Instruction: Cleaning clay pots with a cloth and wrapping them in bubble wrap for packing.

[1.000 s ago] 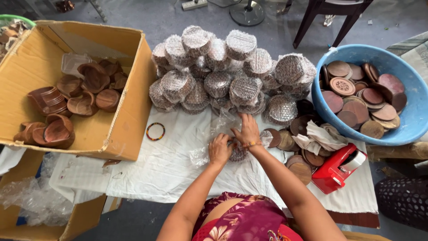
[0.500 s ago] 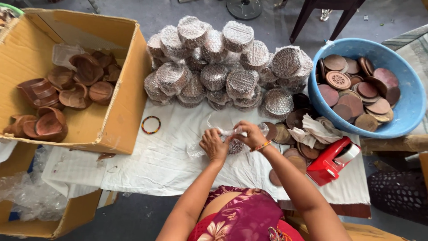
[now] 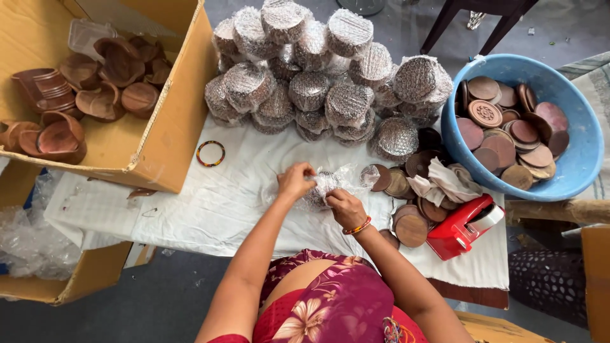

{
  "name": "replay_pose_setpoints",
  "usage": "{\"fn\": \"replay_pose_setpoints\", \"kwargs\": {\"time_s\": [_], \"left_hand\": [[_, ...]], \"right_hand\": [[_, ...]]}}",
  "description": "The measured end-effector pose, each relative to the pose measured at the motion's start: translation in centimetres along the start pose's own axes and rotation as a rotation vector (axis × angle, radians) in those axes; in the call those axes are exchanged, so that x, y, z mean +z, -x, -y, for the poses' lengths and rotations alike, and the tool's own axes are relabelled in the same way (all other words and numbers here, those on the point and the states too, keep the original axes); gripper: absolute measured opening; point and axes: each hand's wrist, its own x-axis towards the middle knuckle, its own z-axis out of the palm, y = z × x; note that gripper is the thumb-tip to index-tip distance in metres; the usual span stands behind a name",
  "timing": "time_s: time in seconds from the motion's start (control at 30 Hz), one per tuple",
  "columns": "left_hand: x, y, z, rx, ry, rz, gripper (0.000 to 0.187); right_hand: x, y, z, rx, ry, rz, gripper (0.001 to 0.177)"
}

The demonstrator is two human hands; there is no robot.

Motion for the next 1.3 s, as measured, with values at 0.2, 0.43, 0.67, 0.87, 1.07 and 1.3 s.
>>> {"fn": "replay_pose_setpoints", "kwargs": {"time_s": [0.2, 0.43, 0.67, 0.87, 1.07, 1.3], "left_hand": [[-4.8, 2.7, -0.6, 0.429, 0.064, -0.253, 0.092], [-1.7, 0.3, 2.3, 0.239, 0.256, 0.067, 0.081], [-3.3, 3.7, 0.9, 0.48, 0.092, -0.288, 0.02], [1.3, 5.9, 0.8, 0.324, 0.088, -0.24, 0.017], [5.2, 8.0, 0.1, 0.498, 0.157, -0.373, 0.015], [4.3, 9.7, -0.4, 0.737, -0.193, -0.37, 0.026]], "right_hand": [[-0.8, -0.2, 0.6, -0.041, -0.043, 0.014, 0.017], [-0.4, 0.1, 0.6, -0.071, -0.024, 0.004, 0.016], [-0.2, 0.2, 1.0, 0.003, -0.037, -0.023, 0.014], [0.6, 0.2, 1.1, 0.139, -0.151, -0.1, 0.01], [1.5, 0.1, -0.9, 0.736, -0.529, -0.13, 0.014], [1.9, 0.4, -0.4, 0.664, -0.656, -0.098, 0.014]]}}
